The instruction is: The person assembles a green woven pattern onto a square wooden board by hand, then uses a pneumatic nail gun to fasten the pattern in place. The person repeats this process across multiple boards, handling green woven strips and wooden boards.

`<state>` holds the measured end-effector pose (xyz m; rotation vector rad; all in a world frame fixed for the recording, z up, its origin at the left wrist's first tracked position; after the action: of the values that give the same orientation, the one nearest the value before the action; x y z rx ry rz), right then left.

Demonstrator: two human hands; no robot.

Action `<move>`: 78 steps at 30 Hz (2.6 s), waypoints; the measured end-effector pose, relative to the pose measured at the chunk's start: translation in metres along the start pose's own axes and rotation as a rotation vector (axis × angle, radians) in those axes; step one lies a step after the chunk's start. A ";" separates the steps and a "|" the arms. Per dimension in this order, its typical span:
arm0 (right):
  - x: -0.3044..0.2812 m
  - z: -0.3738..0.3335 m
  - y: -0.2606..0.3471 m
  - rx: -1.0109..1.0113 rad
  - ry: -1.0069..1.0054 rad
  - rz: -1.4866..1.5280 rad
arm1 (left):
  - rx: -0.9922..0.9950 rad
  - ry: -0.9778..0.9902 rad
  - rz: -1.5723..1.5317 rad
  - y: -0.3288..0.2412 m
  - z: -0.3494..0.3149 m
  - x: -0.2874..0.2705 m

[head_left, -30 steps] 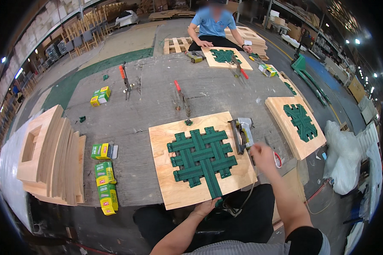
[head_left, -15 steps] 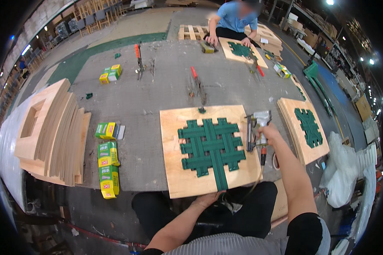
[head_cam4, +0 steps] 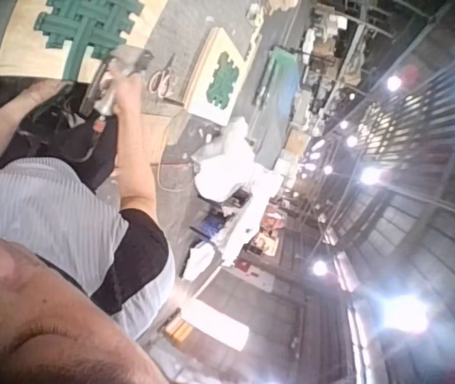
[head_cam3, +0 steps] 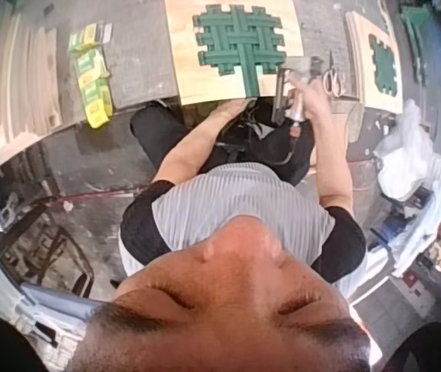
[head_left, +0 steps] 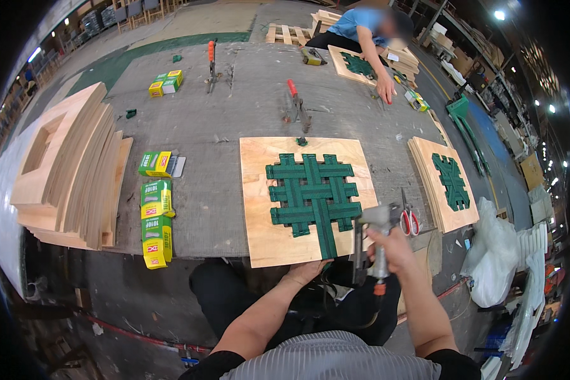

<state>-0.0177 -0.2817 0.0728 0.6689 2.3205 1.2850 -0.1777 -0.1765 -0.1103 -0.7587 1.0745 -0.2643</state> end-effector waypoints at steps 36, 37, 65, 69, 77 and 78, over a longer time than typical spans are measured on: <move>0.076 0.003 -0.022 -0.040 0.152 -0.249 | -0.023 0.069 -0.084 0.002 0.000 -0.005; 0.077 0.002 -0.021 -0.027 0.140 -0.242 | -0.017 0.061 -0.080 0.001 0.000 -0.007; 0.060 -0.014 -0.032 -0.111 0.086 -0.061 | -0.129 0.087 -0.189 -0.010 -0.012 0.004; 0.031 -0.028 -0.030 -0.187 0.033 0.013 | -0.405 0.232 -0.617 -0.018 -0.023 0.014; 0.007 -0.042 -0.052 -0.158 0.047 0.140 | -0.654 0.270 -1.199 -0.063 -0.017 -0.026; 0.008 -0.043 -0.051 -0.162 0.045 0.140 | -0.663 0.219 -1.293 -0.064 -0.011 -0.032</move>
<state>-0.0588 -0.3291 0.0492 0.7666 2.2079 1.5464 -0.1922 -0.2098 -0.0478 -2.0156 0.7177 -1.1320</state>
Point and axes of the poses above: each hand's wrist, its own z-axis towards the middle knuckle, its own x-axis out of the palm, y = z × x, the point moved 3 cm from there along z, towards the middle knuckle, and after that the axes turned 9 degrees about y, right-handed, at the moved point
